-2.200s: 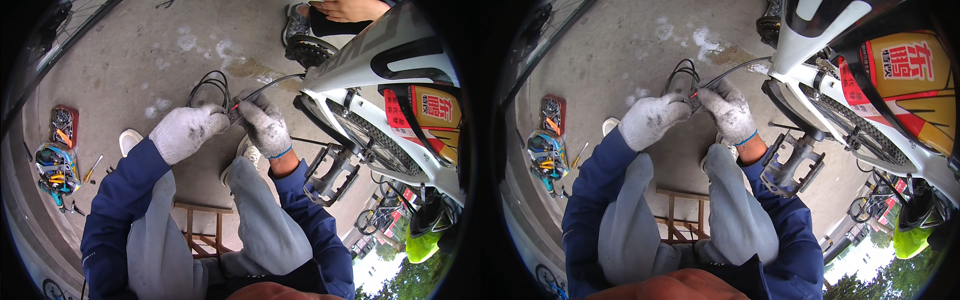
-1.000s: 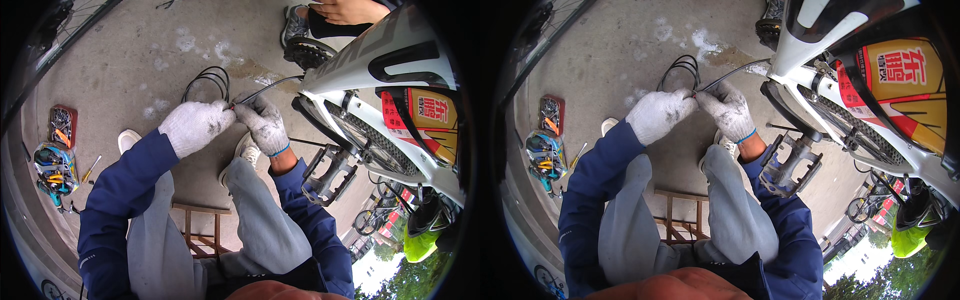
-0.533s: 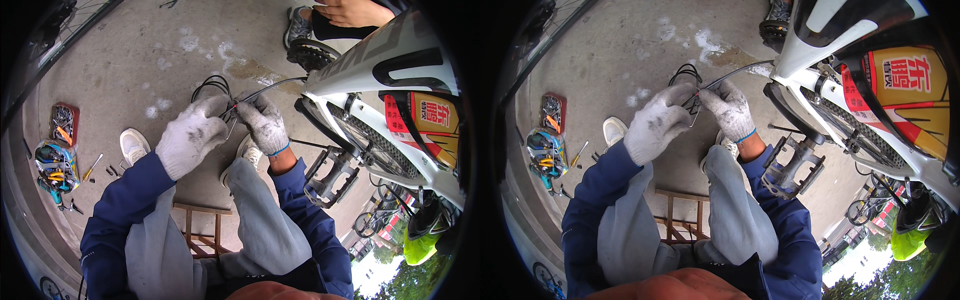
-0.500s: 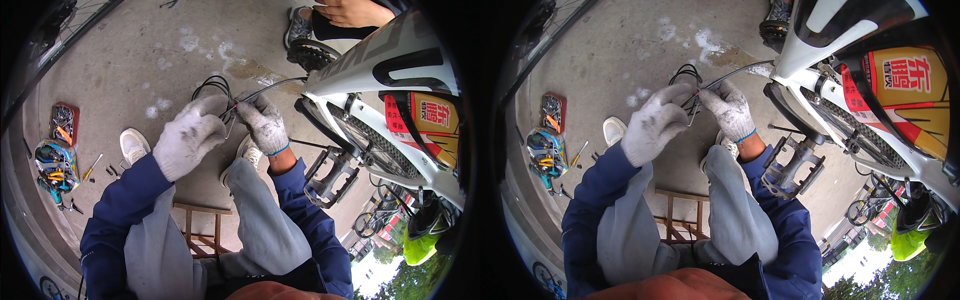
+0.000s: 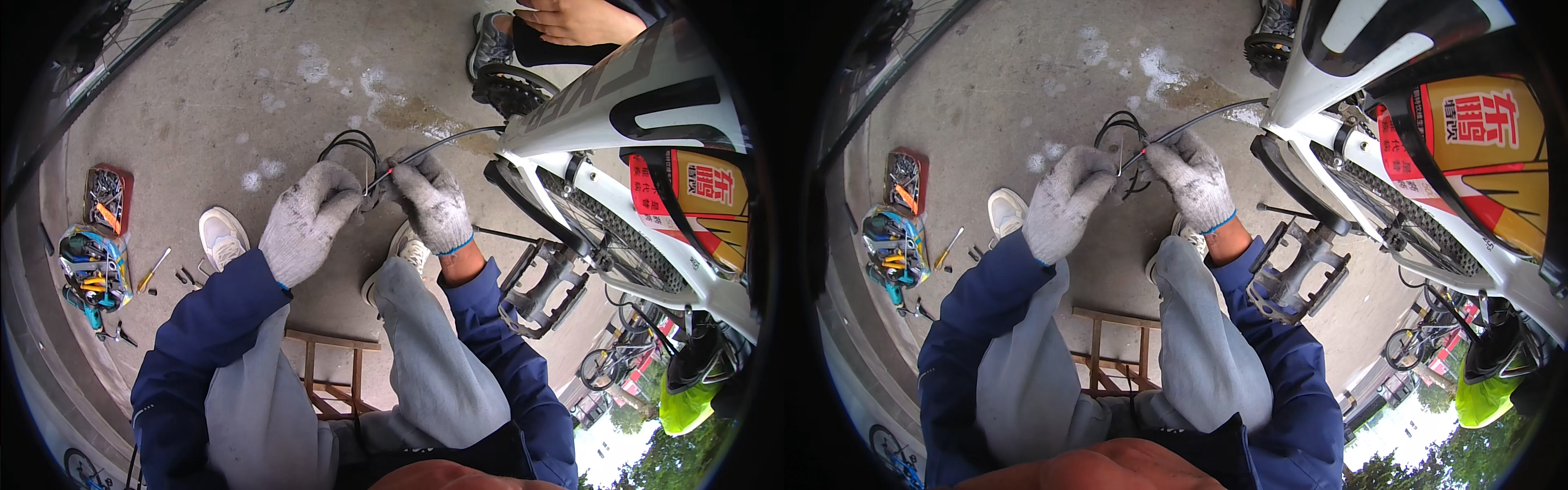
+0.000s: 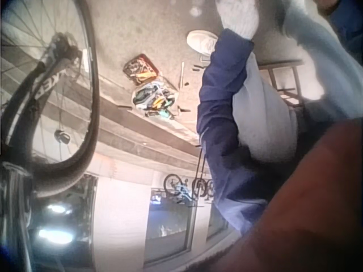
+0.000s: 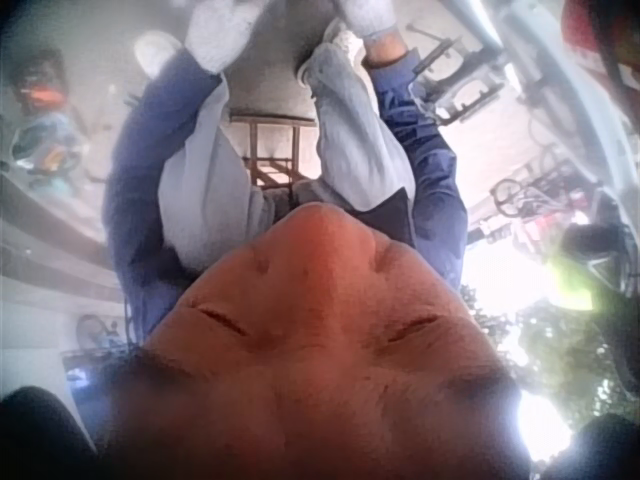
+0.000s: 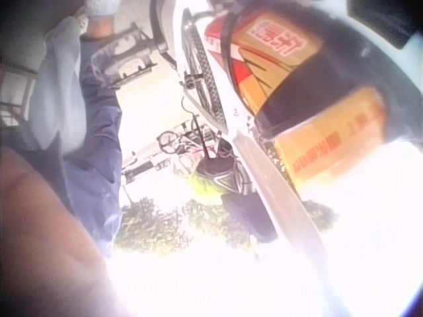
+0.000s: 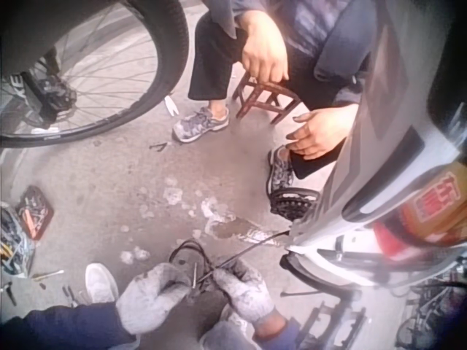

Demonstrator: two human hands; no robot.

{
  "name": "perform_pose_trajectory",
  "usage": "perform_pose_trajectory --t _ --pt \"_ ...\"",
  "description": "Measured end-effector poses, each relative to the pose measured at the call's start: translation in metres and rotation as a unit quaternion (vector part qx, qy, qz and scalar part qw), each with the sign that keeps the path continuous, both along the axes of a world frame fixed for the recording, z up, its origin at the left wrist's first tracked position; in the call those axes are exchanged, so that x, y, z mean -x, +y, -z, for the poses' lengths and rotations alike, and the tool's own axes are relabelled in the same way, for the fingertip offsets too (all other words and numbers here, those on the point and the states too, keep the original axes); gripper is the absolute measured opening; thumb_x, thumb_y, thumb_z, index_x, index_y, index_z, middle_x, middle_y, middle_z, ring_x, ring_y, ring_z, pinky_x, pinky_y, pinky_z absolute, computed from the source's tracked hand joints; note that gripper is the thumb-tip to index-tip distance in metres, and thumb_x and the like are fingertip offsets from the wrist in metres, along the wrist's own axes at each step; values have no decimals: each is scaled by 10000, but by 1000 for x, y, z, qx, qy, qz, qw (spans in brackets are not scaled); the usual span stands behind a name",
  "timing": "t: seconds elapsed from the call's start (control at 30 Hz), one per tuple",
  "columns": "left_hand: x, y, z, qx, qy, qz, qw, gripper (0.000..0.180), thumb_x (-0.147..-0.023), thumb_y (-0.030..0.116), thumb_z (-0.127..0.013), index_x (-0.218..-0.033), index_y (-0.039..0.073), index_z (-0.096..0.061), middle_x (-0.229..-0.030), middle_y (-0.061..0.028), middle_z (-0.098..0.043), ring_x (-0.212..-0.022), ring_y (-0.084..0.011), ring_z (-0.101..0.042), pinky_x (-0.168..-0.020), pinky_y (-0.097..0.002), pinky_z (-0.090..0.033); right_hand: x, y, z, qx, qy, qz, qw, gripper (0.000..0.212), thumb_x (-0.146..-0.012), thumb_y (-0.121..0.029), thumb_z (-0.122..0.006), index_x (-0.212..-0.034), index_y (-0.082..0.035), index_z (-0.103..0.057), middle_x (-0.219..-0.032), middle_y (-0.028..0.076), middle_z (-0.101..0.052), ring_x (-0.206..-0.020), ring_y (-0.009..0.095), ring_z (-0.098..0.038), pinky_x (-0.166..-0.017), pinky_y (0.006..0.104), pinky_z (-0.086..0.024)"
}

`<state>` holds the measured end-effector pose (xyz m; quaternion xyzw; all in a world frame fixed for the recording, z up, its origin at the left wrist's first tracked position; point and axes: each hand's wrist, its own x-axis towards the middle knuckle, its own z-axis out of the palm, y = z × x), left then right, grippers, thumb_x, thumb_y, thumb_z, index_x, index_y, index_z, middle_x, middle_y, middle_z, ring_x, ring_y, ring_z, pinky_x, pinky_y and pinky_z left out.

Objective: The person works on a bicycle's brake or gear cable, stripping the outer sheath and inserting a ferrule. They use pliers and a small metal tool to prepare and secure the cable end, then route the cable along the frame toward the rear derailleur.

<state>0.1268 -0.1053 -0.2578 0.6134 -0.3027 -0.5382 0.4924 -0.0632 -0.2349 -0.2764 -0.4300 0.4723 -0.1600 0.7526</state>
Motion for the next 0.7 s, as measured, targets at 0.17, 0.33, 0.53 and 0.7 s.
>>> perform_pose_trajectory --t 0.17,0.33,0.53,0.7 --pt "6 -6 5 -16 26 -5 1000 131 -1019 83 -661 -1135 22 -656 -901 -91 -703 -713 -155 -661 -679 -328 -550 -1 0 0 -46 -40 22 998 348 -1047 -170 -674 -1334 16 -614 -1144 103 -719 -1019 203 -709 -931 342 -580" --pt "10 -6 3 1 3 -13 1000 118 -1019 74 -665 -1131 37 -659 -873 -67 -679 -693 -137 -648 -643 -314 -541 -8 5 -9 -100 -102 53 988 335 -1061 -181 -672 -1329 9 -605 -1127 107 -715 -996 208 -711 -930 354 -593" --pt "11 -6 1 4 -3 -14 1000 113 -1025 66 -659 -1135 39 -659 -882 -61 -679 -699 -124 -644 -636 -302 -543 -9 7 -9 -214 -198 75 954 347 -1076 -214 -678 -1331 8 -598 -1136 95 -691 -1009 204 -701 -930 361 -596" --pt "14 -8 0 -8 12 -23 1000 116 -1041 82 -655 -1147 35 -660 -914 -69 -682 -740 -116 -655 -651 -293 -564 -6 7 3 -178 -205 72 960 389 -1076 -165 -658 -1391 44 -565 -1203 167 -696 -1074 293 -728 -1001 451 -595"
